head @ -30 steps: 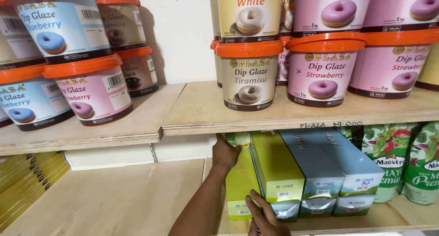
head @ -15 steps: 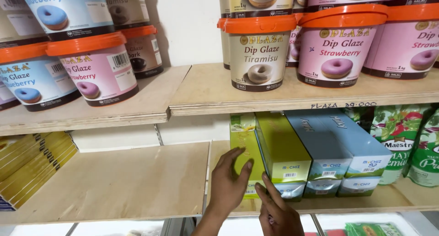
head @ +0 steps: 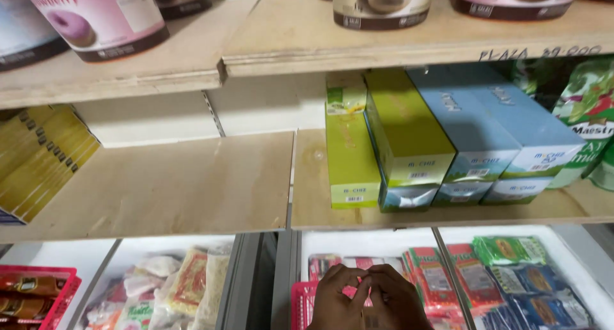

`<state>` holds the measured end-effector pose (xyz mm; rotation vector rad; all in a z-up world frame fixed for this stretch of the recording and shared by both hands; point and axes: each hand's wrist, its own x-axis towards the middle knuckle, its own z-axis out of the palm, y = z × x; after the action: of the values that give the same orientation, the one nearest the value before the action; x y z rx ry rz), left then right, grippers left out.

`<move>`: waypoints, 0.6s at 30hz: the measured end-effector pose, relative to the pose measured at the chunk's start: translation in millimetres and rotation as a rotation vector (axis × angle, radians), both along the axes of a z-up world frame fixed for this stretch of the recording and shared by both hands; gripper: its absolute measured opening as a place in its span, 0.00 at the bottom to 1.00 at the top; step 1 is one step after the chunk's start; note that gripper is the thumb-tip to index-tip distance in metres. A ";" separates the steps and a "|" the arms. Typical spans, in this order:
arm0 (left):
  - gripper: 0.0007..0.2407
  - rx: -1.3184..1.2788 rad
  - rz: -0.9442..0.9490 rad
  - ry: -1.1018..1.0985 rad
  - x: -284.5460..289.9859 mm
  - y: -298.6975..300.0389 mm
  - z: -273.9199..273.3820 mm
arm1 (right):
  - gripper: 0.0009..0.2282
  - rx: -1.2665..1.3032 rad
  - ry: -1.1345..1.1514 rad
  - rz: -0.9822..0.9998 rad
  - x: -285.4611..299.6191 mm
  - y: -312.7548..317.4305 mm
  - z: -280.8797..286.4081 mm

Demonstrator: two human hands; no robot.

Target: The person is stocking boxes of cheese from a plastic basket onto a shelf in a grocery store.

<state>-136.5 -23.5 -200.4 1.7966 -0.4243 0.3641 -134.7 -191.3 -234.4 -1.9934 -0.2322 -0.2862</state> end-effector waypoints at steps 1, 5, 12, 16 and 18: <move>0.05 0.000 0.003 0.033 -1.5 0.4 -11.1 | 0.09 0.000 0.033 0.003 -4.9 -1.8 -6.3; 0.04 0.065 0.085 0.059 -19.2 5.1 -64.8 | 0.07 -0.112 0.035 0.013 -28.3 -6.1 -41.7; 0.18 0.203 0.135 0.262 -32.5 13.0 -110.1 | 0.06 -0.161 0.204 -0.069 -35.6 -11.5 -70.6; 0.35 0.261 0.049 0.466 -36.1 14.1 -103.3 | 0.07 -0.170 0.251 -0.064 -42.1 -8.5 -77.0; 0.43 0.538 0.014 0.668 -35.9 12.7 -93.8 | 0.08 -0.114 0.298 -0.096 -44.5 -5.1 -80.1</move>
<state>-172.4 -10.8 -294.2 2.3025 -0.0267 -0.3838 -179.2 -196.4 -314.5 -2.1334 0.0381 -0.0337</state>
